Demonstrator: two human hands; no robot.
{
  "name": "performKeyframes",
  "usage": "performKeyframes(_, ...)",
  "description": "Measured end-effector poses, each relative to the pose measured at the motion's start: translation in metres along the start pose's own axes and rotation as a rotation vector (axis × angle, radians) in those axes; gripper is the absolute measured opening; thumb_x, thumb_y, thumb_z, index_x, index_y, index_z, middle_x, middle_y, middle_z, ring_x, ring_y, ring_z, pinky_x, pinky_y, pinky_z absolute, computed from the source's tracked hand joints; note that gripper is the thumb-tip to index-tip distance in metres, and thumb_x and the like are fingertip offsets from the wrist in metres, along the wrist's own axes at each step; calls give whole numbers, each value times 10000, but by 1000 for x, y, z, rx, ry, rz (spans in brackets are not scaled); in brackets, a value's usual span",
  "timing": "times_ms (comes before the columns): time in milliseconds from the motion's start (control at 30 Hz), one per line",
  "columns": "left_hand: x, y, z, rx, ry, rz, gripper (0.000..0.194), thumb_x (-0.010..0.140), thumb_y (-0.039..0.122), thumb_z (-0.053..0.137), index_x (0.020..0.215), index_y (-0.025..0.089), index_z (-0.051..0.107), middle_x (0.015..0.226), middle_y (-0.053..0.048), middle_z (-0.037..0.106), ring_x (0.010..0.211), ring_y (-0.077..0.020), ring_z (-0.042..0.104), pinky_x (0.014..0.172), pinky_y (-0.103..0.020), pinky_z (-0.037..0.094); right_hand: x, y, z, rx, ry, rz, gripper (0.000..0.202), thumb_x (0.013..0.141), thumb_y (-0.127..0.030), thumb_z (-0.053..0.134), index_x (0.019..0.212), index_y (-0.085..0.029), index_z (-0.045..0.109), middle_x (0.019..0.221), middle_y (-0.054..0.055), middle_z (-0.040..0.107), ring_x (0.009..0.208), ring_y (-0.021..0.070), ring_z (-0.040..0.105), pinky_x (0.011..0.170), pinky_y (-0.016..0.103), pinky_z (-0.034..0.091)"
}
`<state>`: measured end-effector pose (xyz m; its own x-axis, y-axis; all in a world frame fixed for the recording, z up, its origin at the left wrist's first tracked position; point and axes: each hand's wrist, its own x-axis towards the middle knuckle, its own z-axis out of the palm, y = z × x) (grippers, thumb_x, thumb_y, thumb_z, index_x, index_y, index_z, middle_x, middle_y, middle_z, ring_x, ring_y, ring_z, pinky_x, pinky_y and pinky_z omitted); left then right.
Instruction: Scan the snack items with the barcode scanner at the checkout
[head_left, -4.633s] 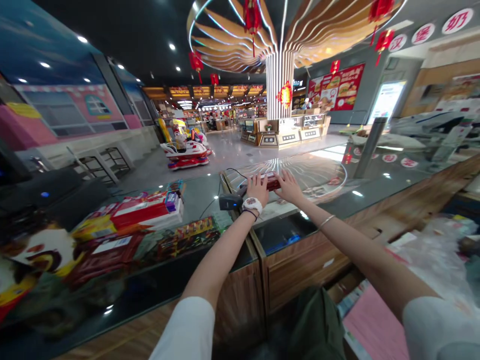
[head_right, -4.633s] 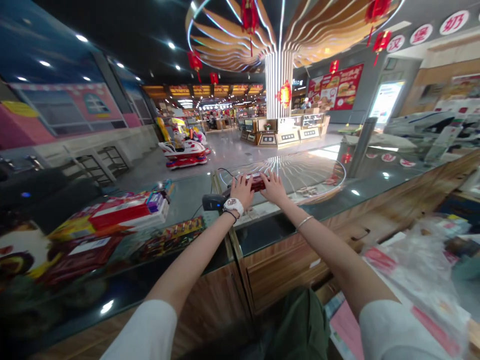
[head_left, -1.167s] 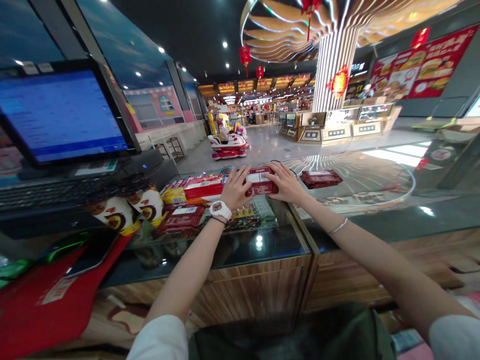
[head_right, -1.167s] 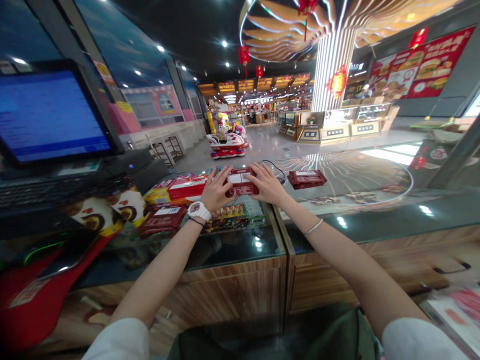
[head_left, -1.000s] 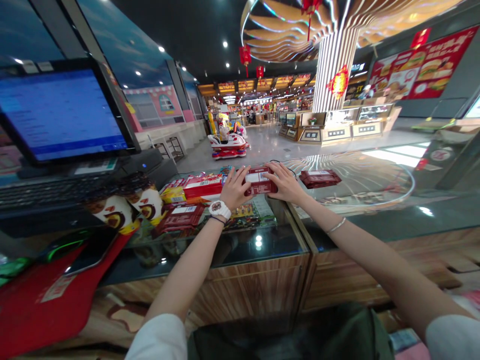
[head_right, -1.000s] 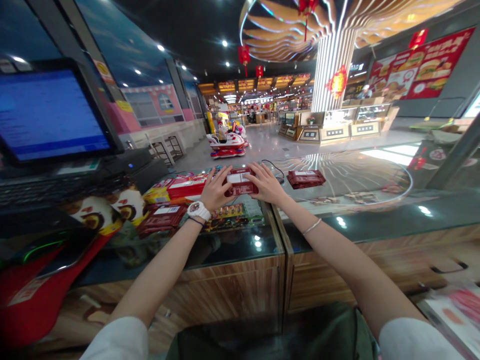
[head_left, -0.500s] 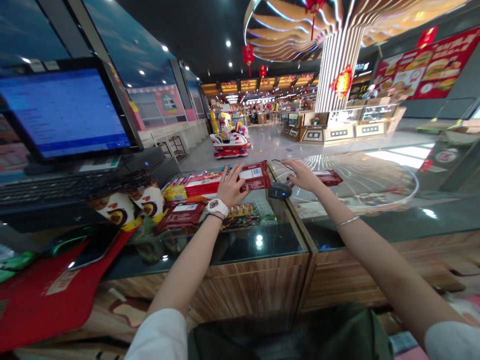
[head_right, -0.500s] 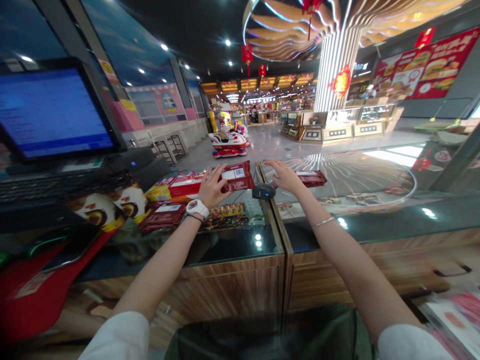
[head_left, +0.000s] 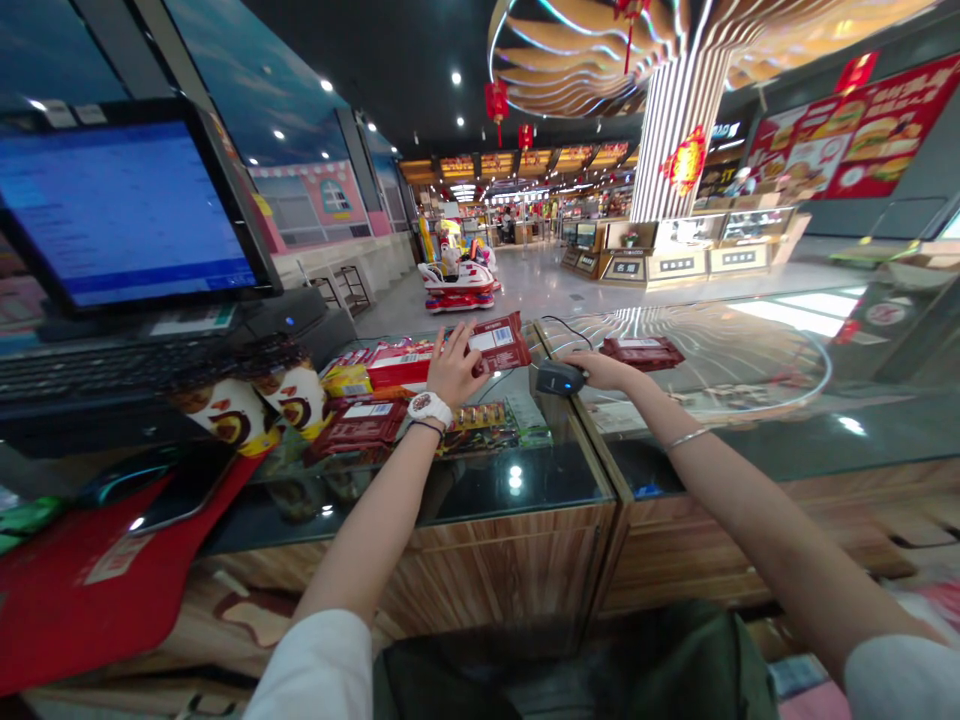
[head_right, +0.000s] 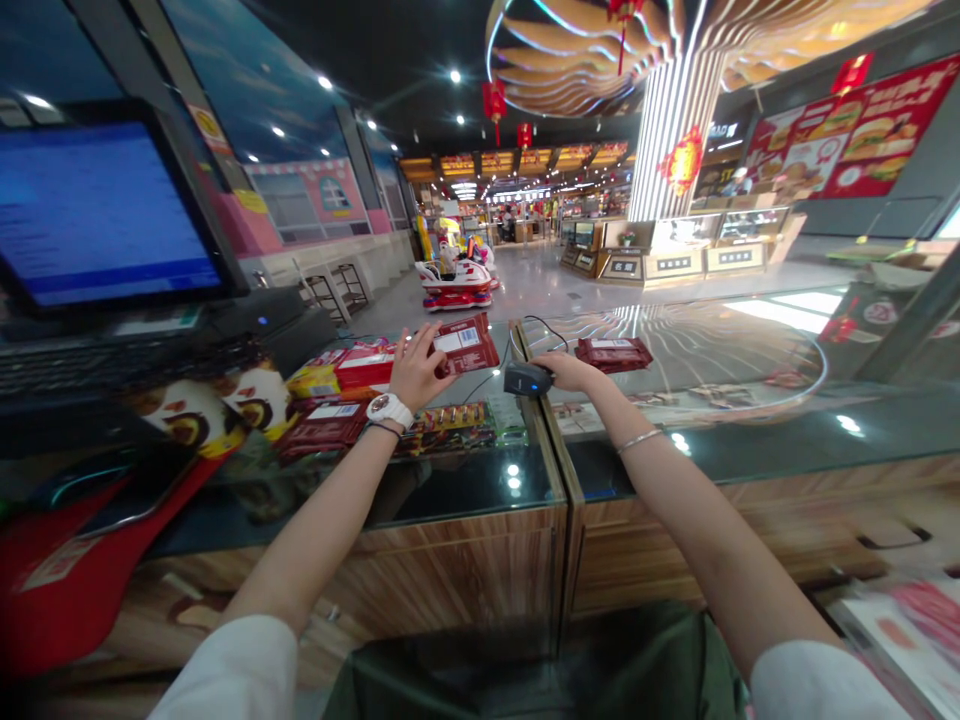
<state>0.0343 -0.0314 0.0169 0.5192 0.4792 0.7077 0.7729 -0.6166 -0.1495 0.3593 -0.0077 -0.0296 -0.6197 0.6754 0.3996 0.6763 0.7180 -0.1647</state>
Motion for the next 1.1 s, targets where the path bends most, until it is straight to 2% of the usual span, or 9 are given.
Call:
performKeyframes(133,-1,-2,1,-1,-5,4,124,773,289,699,761,211,603,1544,-128,425,1438,-343,377,1199,-652,218,-1,-1,-1,-27,4,6,562,646,43,545,1158,-152,670,1122,110,739,1065,252,680,929,380,522)
performKeyframes(267,-1,-3,1,16,-2,7,132,776,294,700,768,210,599,1546,-137,419,1444,-338,369,1199,-650,219,0,-3,-2,13,89,-6,546,697,-5,562,1215,-160,636,1187,117,713,1132,265,649,981,419,501)
performKeyframes(400,-1,-4,2,23,0,8,137,783,306,700,771,210,602,1545,-132,423,1441,-340,374,1199,-649,220,1,-7,-6,61,229,12,448,824,-180,603,1271,-158,592,1250,135,672,1150,288,628,1000,444,488)
performKeyframes(500,-1,-5,5,20,3,7,131,796,311,690,789,203,616,1540,-139,429,1435,-343,383,1205,-644,209,4,-15,-9,113,359,56,465,902,-337,563,1334,-167,533,1307,140,630,1183,296,598,1017,461,472)
performKeyframes(700,-2,-6,7,47,-20,8,134,799,324,685,817,201,635,1542,-149,422,1443,-337,373,1219,-625,197,8,-43,-19,198,530,133,550,936,-489,482,1375,-157,480,1293,146,632,1216,316,562,1049,484,428)
performKeyframes(800,-2,-7,6,55,-28,1,138,801,328,685,829,200,642,1550,-149,410,1447,-337,364,1222,-624,194,8,-59,-24,118,501,207,541,904,-491,535,1331,-159,517,1190,142,683,1137,332,615,957,454,479)
performKeyframes(967,-4,-11,5,81,-31,-11,140,794,324,697,832,200,643,1552,-144,408,1444,-344,367,1217,-626,204,10,-86,-27,-53,272,288,420,876,-448,578,1189,-169,609,1006,122,739,940,318,693,781,370,506)
performKeyframes(1100,-5,-14,6,75,-34,-32,148,782,320,704,846,200,646,1554,-141,405,1442,-346,370,1218,-625,196,14,-103,-25,-143,151,325,346,888,-413,570,1111,-155,632,987,130,745,936,302,700,764,333,483)
